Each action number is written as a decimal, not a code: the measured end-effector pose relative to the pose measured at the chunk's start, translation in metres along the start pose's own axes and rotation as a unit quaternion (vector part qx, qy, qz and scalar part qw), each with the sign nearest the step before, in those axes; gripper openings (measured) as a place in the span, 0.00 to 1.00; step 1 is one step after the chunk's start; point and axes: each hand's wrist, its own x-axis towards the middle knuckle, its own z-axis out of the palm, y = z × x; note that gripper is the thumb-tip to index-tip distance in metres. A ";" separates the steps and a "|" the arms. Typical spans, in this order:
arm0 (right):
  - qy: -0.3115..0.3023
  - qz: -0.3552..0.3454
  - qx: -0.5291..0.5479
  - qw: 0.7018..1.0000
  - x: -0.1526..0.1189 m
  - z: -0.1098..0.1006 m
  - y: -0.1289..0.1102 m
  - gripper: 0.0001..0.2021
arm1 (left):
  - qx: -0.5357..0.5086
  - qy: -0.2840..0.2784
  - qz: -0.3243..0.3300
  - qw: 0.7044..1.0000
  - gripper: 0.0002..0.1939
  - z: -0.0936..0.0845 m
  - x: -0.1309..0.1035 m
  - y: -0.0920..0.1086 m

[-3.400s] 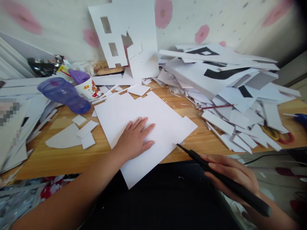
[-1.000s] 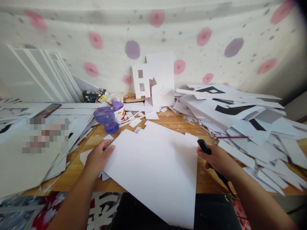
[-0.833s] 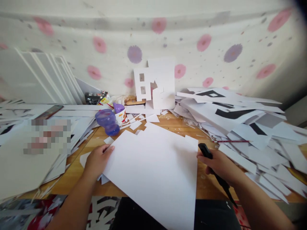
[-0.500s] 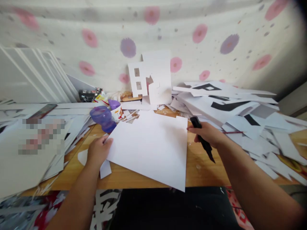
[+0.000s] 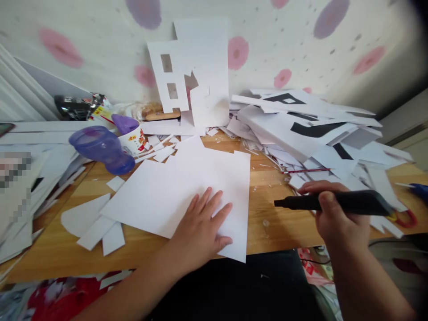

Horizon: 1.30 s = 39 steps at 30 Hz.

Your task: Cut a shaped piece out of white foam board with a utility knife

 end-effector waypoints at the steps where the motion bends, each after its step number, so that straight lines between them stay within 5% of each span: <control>1: -0.021 0.011 -0.015 1.000 -0.001 -0.005 0.001 0.08 | -0.003 -0.031 0.001 1.000 0.37 0.000 0.006 0.003; 6: -0.156 -0.005 -0.099 0.983 0.013 -0.027 0.002 0.07 | 0.001 -0.103 0.016 0.995 0.41 -0.007 0.014 0.001; 10: -0.224 0.021 -0.111 0.968 0.026 -0.025 0.002 0.09 | 0.005 -0.127 0.029 0.991 0.43 -0.012 0.013 0.002; 15: -0.148 0.085 0.019 0.985 0.041 0.015 -0.009 0.12 | 0.031 -0.137 0.051 0.989 0.38 -0.026 0.026 -0.006; 20: -0.199 0.091 0.168 0.961 0.054 0.076 -0.007 0.15 | 0.070 -0.160 -0.013 0.985 0.49 -0.039 0.047 -0.019; 24: -0.171 0.120 0.217 0.954 0.053 0.107 0.007 0.15 | 0.091 -0.141 -0.031 0.985 0.45 -0.033 0.053 -0.022; 39: -0.236 0.028 0.089 0.967 0.041 0.119 0.024 0.13 | 0.076 -0.110 -0.012 0.991 0.42 -0.019 0.048 -0.036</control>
